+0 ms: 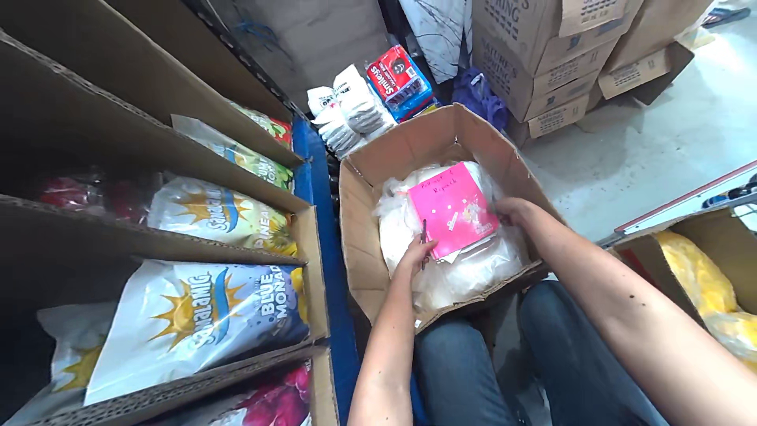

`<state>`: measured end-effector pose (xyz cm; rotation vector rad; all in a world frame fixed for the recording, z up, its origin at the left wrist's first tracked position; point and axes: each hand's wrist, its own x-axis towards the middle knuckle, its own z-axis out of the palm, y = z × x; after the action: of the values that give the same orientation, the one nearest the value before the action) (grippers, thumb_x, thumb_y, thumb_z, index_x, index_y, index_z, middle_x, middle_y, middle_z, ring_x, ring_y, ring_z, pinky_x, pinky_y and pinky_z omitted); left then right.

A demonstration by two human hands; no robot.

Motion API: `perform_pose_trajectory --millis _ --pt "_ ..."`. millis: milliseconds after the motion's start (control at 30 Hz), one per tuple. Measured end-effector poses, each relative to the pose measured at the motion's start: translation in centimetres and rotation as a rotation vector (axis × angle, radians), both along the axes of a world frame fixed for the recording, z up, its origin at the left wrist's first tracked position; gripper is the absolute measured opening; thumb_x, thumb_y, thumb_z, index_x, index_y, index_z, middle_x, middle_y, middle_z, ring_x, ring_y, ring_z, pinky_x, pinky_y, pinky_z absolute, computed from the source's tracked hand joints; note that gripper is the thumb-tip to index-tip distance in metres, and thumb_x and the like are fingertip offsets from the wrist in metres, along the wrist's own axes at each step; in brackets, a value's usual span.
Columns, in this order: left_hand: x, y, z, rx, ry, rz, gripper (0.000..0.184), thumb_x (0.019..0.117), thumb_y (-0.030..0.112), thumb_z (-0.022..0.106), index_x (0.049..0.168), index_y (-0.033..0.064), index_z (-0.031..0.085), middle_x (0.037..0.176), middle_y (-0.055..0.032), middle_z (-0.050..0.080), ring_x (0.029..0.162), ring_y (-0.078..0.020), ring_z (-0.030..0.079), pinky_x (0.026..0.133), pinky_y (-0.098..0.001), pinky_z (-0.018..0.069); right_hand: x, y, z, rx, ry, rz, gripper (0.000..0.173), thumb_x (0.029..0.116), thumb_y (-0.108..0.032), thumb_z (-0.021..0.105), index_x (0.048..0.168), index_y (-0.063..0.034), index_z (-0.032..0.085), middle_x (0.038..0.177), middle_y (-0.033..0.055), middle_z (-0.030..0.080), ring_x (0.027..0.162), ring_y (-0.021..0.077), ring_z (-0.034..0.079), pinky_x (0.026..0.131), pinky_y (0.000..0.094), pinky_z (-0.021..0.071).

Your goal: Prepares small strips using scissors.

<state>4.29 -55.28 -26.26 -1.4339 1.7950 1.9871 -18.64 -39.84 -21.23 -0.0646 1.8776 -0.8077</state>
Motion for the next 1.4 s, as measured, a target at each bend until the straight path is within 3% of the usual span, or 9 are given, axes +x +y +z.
perform_pose_trajectory --millis 133,233,367,667,800,933,1100,1233,1400 --pt "0.3 0.1 0.6 -0.014 0.006 -0.018 0.053 0.1031 0.017 0.061 0.15 0.0094 0.037 0.114 -0.0138 0.062 0.077 -0.0117 0.057 0.062 -0.0258 0.0457 -0.1 0.8 -0.3 -0.07 0.025 0.114 0.029 0.1027 -0.017 0.06 0.129 -0.0048 0.055 0.084 0.0027 0.047 0.063 0.0094 0.04 0.057 0.0254 0.0368" --pt "0.6 0.2 1.7 -0.019 0.04 -0.014 0.055 0.103 0.016 0.061 0.152 0.0087 0.036 0.118 -0.0157 0.062 0.082 -0.014 0.06 0.067 -0.0284 0.0495 0.0 1.4 0.7 -0.13 0.029 0.13 0.036 0.1021 -0.016 0.061 0.136 -0.0061 0.052 0.087 0.0036 0.049 0.064 0.0092 0.041 0.058 0.0254 0.0373" --pt "1.3 0.8 4.7 -0.047 0.127 0.043 0.052 0.1031 0.013 0.06 0.15 0.007 0.037 0.113 -0.0139 0.064 0.078 -0.0124 0.061 0.065 -0.0266 0.0503 1.3 2.5 5.0 -0.257 0.056 0.087 0.041 0.1027 -0.01 0.059 0.141 -0.0039 0.047 0.099 0.009 0.055 0.075 0.0114 0.047 0.068 0.0273 0.0431" --pt "7.1 6.0 18.6 -0.186 0.255 0.063 0.047 0.1034 0.01 0.058 0.146 0.0035 0.04 0.11 -0.0094 0.067 0.081 -0.0096 0.067 0.07 -0.0245 0.0557 6.0 8.5 14.4 -0.616 0.051 0.086 0.044 0.1024 -0.004 0.055 0.145 -0.0083 0.043 0.1 0.0081 0.058 0.074 0.0101 0.056 0.067 0.027 0.0503" --pt "11.3 10.2 22.1 -0.216 0.261 0.077 0.044 0.1042 0.011 0.056 0.145 0.0033 0.042 0.106 -0.0069 0.069 0.081 -0.0082 0.069 0.07 -0.0243 0.058 9.7 12.4 17.1 -0.712 -0.063 0.097 0.047 0.1016 0.002 0.051 0.145 -0.0078 0.038 0.101 0.0069 0.06 0.077 0.0097 0.063 0.067 0.0251 0.0543" --pt "15.0 13.6 22.1 -0.186 0.29 0.045 0.048 0.1031 0.008 0.056 0.148 0.0031 0.038 0.109 -0.0067 0.07 0.083 -0.0101 0.071 0.072 -0.0268 0.0606 14.0 17.1 16.8 -0.768 -0.124 0.075 0.065 0.094 -0.001 0.057 0.152 -0.008 0.028 0.108 0.0076 0.064 0.083 0.0123 0.068 0.071 0.0299 0.0591" --pt "18.5 14.4 19.3 -0.085 0.283 -0.122 0.043 0.0995 0.008 0.058 0.141 0.0041 0.047 0.108 -0.001 0.073 0.088 -0.0072 0.072 0.079 -0.0256 0.0604 20.0 23.5 14.5 -0.709 -0.101 0.054 0.095 0.077 -0.014 0.071 0.155 -0.006 0.018 0.11 0.0089 0.068 0.089 0.0156 0.071 0.078 0.0356 0.0612" --pt "18.8 13.6 16.8 -0.013 0.266 -0.294 0.039 0.0967 0.009 0.06 0.135 0.0044 0.054 0.107 0.0008 0.073 0.09 -0.0063 0.071 0.081 -0.0267 0.0601 25.1 27.0 12.2 -0.661 -0.041 -0.088 0.091 0.0776 -0.013 0.073 0.152 -0.0003 0.022 0.111 0.0079 0.069 0.09 0.013 0.071 0.083 0.0339 0.0607" --pt "16.1 12.2 15.4 0.048 0.22 -0.517 0.042 0.0944 0.008 0.063 0.136 0.0025 0.055 0.112 -0.0007 0.071 0.095 -0.0055 0.069 0.088 -0.0282 0.058 30.8 29.3 9.7 -0.64 -0.006 -0.317 0.081 0.0778 -0.009 0.074 0.143 0.0038 0.027 0.102 0.0042 0.066 0.082 0.0061 0.068 0.077 0.0256 0.0593"
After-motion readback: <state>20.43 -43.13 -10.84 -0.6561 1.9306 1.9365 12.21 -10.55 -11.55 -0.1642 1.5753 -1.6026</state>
